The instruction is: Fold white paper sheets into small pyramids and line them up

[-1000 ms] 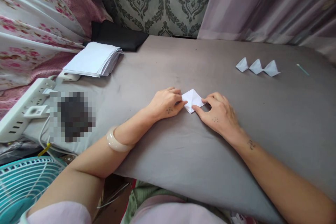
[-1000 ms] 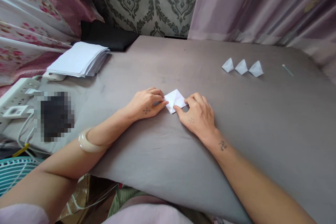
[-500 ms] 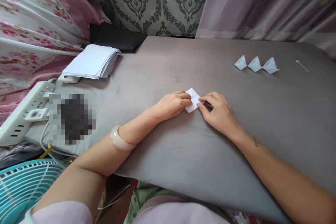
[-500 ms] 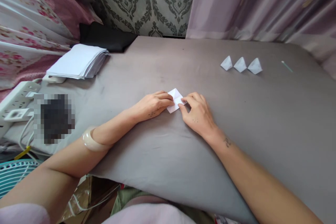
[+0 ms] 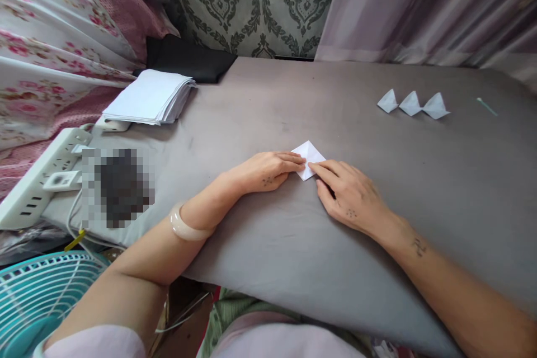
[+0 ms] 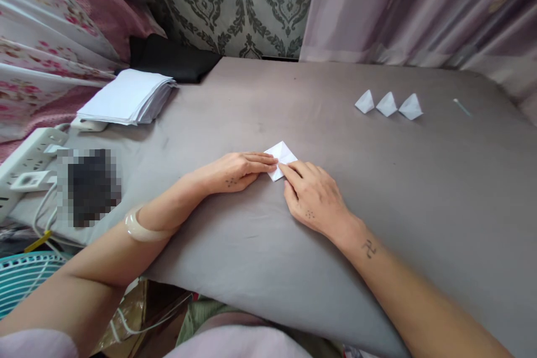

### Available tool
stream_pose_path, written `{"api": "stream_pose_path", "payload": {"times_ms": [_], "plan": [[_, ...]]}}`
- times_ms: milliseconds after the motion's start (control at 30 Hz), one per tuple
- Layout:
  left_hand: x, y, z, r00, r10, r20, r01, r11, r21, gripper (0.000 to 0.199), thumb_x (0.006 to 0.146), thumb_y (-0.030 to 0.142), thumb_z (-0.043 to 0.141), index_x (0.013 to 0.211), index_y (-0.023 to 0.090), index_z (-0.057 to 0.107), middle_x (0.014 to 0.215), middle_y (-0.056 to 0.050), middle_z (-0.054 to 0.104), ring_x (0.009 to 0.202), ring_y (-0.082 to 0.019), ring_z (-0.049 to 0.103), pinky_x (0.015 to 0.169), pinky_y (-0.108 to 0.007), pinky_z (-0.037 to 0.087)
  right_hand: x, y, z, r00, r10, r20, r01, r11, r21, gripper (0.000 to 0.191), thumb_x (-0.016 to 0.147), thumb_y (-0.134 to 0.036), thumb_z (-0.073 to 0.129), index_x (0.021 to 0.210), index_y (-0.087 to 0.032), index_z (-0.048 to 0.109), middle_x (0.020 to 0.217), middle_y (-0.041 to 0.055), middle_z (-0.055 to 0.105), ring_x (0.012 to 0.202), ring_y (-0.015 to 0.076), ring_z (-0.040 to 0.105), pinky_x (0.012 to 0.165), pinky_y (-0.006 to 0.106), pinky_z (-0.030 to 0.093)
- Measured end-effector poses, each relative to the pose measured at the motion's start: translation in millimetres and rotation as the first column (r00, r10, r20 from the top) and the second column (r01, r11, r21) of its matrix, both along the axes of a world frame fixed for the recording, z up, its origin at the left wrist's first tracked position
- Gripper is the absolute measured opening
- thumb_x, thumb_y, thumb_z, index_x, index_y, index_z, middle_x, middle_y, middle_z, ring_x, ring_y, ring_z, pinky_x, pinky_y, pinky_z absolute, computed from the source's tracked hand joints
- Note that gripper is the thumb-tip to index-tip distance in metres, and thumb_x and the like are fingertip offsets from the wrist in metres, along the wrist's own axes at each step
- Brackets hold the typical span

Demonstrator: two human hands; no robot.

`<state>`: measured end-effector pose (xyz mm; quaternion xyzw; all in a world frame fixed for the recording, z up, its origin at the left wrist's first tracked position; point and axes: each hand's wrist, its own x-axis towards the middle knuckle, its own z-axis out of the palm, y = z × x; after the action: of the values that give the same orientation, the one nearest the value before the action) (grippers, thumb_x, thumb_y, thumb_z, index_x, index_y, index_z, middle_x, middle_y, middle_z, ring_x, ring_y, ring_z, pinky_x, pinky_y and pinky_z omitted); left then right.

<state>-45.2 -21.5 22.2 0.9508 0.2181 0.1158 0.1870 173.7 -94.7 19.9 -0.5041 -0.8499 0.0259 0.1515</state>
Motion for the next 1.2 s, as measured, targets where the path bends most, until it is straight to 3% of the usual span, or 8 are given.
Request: {"api": "stream_pose_path", "payload": {"times_ms": [133,333,500,600,700,900,1033,1200], "plan": [[-3,1,-3.3,0.996,0.076,0.037,-0.075,0.997,-0.015,0.044,0.085,0.003,0.040,0.118,0.018,0.065,0.132,-0.005,0.060,0.127,-0.016,0.053,0.107,-0.032,0.044,-3,-3,1.4,0.993,-0.001,0.120,0.002,1.000,-0.008,0.044,0.092,-0.023,0.039,0.133,-0.020,0.055,0.114,0.0111,0.060,0.095,0.0249,0.055,0.082,0.039,0.044],[-22,15,-2.7,0.971,0.240,-0.005,-0.240,0.971,0.023,0.042,0.082,0.006,0.043,0.108,0.023,0.071,0.124,-0.001,0.066,0.120,-0.017,0.058,0.101,-0.031,0.048,-3,-5,1.8,0.990,-0.008,0.140,0.010,1.000,-0.011,0.044,0.092,-0.024,0.039,0.133,-0.021,0.054,0.117,0.0118,0.058,0.097,0.0250,0.052,0.085,0.039,0.044],[-32,22,-0.4,0.849,0.527,0.023,-0.522,0.833,0.181,0.036,0.084,0.009,0.040,0.098,0.018,0.072,0.114,-0.007,0.069,0.104,-0.021,0.065,0.090,-0.034,0.051,-4,-4,2.2,0.989,-0.013,0.149,0.014,1.000,-0.001,0.043,0.092,-0.024,0.039,0.132,-0.022,0.056,0.116,0.0119,0.058,0.097,0.0254,0.052,0.085,0.040,0.044],[-24,16,0.5,0.914,0.402,0.059,-0.404,0.881,0.245,0.037,0.084,0.008,0.039,0.104,0.017,0.069,0.112,-0.009,0.067,0.102,-0.020,0.061,0.088,-0.032,0.050,-4,-3,1.7,0.990,-0.005,0.141,0.004,1.000,0.008,0.043,0.092,-0.024,0.040,0.131,-0.022,0.056,0.115,0.0125,0.058,0.095,0.0256,0.052,0.084,0.041,0.045],[-14,8,0.4,0.962,0.271,-0.033,-0.251,0.924,0.288,0.041,0.087,0.007,0.037,0.116,0.017,0.065,0.108,-0.011,0.065,0.096,-0.019,0.058,0.084,-0.031,0.049,-4,-2,1.9,0.991,-0.006,0.135,0.006,1.000,0.001,0.043,0.092,-0.024,0.040,0.131,-0.021,0.056,0.115,0.0125,0.058,0.095,0.0255,0.052,0.084,0.041,0.044],[-3,5,1.4,0.902,0.388,-0.190,-0.317,0.894,0.317,0.039,0.088,0.010,0.037,0.113,0.019,0.066,0.105,-0.011,0.063,0.091,-0.022,0.057,0.074,-0.032,0.048,-5,-1,1.8,0.994,-0.017,0.107,0.019,1.000,-0.022,0.040,0.092,-0.024,0.041,0.129,-0.022,0.057,0.132,0.0126,0.052,0.103,0.0262,0.050,0.089,0.042,0.042],[6,6,-1.0,0.937,0.335,-0.101,-0.291,0.906,0.307,0.038,0.089,0.010,0.036,0.114,0.015,0.063,0.114,-0.013,0.063,0.103,-0.023,0.058,0.086,-0.036,0.049,-6,4,2.1,0.995,0.005,0.098,-0.002,1.000,-0.029,0.035,0.092,-0.024,0.040,0.122,-0.023,0.059,0.148,0.0072,0.042,0.107,0.0265,0.048,0.089,0.043,0.041],[15,8,-9.6,0.987,0.161,0.020,-0.162,0.970,0.183,0.052,0.087,0.005,0.034,0.138,0.015,0.042,0.137,-0.013,0.054,0.127,-0.018,0.050,0.102,-0.034,0.045,-7,10,5.8,0.995,0.028,0.100,-0.022,0.998,-0.060,0.030,0.092,-0.026,0.039,0.112,-0.023,0.061,0.139,0.0050,0.053,0.102,0.0264,0.049,0.084,0.043,0.040]]}}
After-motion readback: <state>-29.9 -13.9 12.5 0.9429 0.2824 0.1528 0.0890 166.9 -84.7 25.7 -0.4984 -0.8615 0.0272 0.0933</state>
